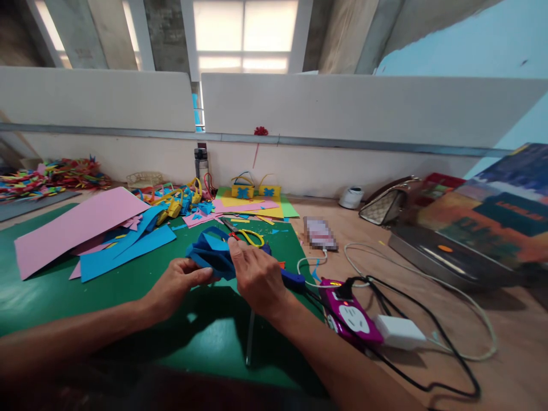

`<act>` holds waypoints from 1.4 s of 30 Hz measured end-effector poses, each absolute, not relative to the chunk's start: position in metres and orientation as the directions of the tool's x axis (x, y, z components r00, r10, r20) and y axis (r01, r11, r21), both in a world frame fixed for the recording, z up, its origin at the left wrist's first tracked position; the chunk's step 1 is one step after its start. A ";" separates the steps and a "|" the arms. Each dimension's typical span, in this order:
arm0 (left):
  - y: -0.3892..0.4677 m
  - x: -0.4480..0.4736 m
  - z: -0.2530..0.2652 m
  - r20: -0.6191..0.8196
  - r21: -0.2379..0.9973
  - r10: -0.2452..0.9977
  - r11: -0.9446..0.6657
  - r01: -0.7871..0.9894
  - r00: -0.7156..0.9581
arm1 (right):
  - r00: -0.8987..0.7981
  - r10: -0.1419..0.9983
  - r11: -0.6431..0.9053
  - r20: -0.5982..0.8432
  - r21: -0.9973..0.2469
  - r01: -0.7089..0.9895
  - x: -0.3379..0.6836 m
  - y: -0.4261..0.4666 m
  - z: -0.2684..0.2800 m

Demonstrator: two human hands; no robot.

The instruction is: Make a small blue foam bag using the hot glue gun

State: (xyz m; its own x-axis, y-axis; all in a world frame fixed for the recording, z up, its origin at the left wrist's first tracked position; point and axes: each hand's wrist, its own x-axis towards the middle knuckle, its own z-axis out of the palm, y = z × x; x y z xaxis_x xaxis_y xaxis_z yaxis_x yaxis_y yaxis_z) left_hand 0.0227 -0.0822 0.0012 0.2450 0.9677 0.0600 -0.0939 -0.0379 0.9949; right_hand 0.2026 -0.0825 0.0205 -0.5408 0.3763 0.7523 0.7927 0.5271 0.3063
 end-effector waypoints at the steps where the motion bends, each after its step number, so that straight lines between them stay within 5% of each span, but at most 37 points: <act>1: -0.082 0.023 0.001 0.057 0.995 0.964 -0.034 -0.095 0.259 | -0.529 0.372 0.527 0.763 0.296 0.797 0.204 -0.082 0.023; 8: -0.086 0.024 0.000 0.049 0.994 0.946 -0.014 -0.112 0.320 | -0.498 0.325 0.442 0.804 0.337 0.832 0.209 -0.083 0.032; 11: -0.086 0.024 -0.003 0.074 0.996 0.950 -0.054 -0.072 0.305 | -0.519 0.394 0.429 0.758 0.348 0.834 0.206 -0.086 0.027; 17: -0.083 0.026 -0.006 0.185 0.980 0.949 -0.198 0.023 0.256 | -0.392 0.635 0.449 0.665 0.095 0.888 0.196 -0.094 0.020; 33: -0.083 0.024 -0.003 0.261 0.947 0.903 -0.308 0.090 0.342 | -0.433 0.625 0.649 0.650 -0.125 0.750 0.190 -0.097 0.011; 37: -0.084 0.020 0.000 0.169 0.984 0.929 -0.177 -0.004 0.330 | -0.372 0.628 0.641 0.684 -0.184 0.745 0.192 -0.096 0.015; 42: -0.079 0.015 0.000 0.023 0.912 0.891 0.167 -0.375 0.453 | -0.399 0.579 0.664 0.711 -0.128 0.737 0.192 -0.098 0.016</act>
